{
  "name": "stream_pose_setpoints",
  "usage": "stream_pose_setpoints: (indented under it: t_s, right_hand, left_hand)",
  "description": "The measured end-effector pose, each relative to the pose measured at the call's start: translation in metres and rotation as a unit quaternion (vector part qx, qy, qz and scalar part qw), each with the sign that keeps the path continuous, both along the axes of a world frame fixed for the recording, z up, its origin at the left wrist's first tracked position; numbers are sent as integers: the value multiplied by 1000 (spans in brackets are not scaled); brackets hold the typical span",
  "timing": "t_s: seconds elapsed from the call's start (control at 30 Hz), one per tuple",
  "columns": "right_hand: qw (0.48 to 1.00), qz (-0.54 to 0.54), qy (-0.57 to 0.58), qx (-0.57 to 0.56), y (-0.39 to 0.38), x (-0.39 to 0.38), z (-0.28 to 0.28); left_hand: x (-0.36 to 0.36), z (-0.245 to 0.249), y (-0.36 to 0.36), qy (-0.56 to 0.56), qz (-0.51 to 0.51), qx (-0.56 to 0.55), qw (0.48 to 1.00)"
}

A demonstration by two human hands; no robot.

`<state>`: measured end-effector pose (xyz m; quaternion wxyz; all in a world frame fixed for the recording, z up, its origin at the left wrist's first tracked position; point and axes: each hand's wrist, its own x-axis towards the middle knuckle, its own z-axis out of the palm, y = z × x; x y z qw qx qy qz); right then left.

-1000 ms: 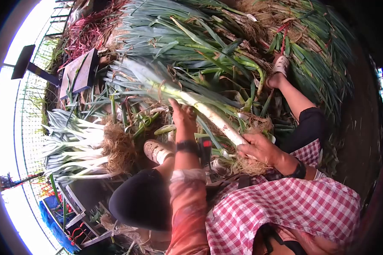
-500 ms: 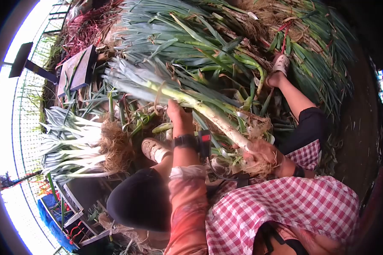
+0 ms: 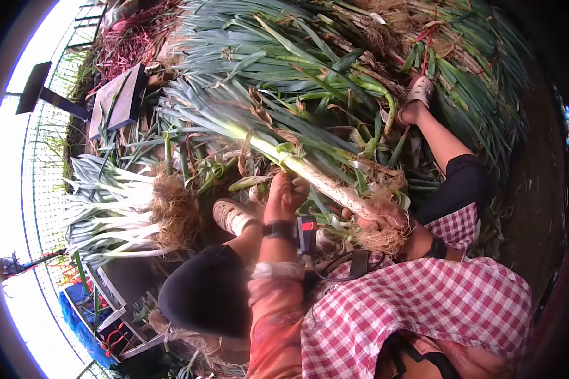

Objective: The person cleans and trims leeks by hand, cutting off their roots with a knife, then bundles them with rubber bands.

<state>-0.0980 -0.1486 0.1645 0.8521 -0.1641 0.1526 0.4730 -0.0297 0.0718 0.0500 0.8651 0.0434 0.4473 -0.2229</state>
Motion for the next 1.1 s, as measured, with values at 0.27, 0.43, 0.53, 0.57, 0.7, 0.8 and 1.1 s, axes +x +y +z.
stream_pose_setpoints:
  t_s: [0.27,0.43,0.53,0.57,0.7,0.8,1.1]
  right_hand:
    - [944,11,-256,-207,9,35,-43]
    - [940,91,-204,-256,22,82,7]
    - [826,108,-414,-368,21,78,-17]
    - [816,135,-396,-399,26,68,-8]
    - [716,164,-471,-489,29,28,-15]
    - [582,105,-612,-525,31,17,-8]
    - [566,101,-564,-592,11,49,-97]
  left_hand:
    - [-48,31,-62,-532,-493,363,584]
    - [-80,-18,-75,-526,-404,526,533]
    - [-35,-38,-28,-275,-408,559,667]
    - [-18,0,-9,-186,-365,615,674]
    - [17,21,23,-150,3,336,930]
    - [35,21,33,-124,-81,432,890]
    - [1,80,-22,-384,-174,497,758]
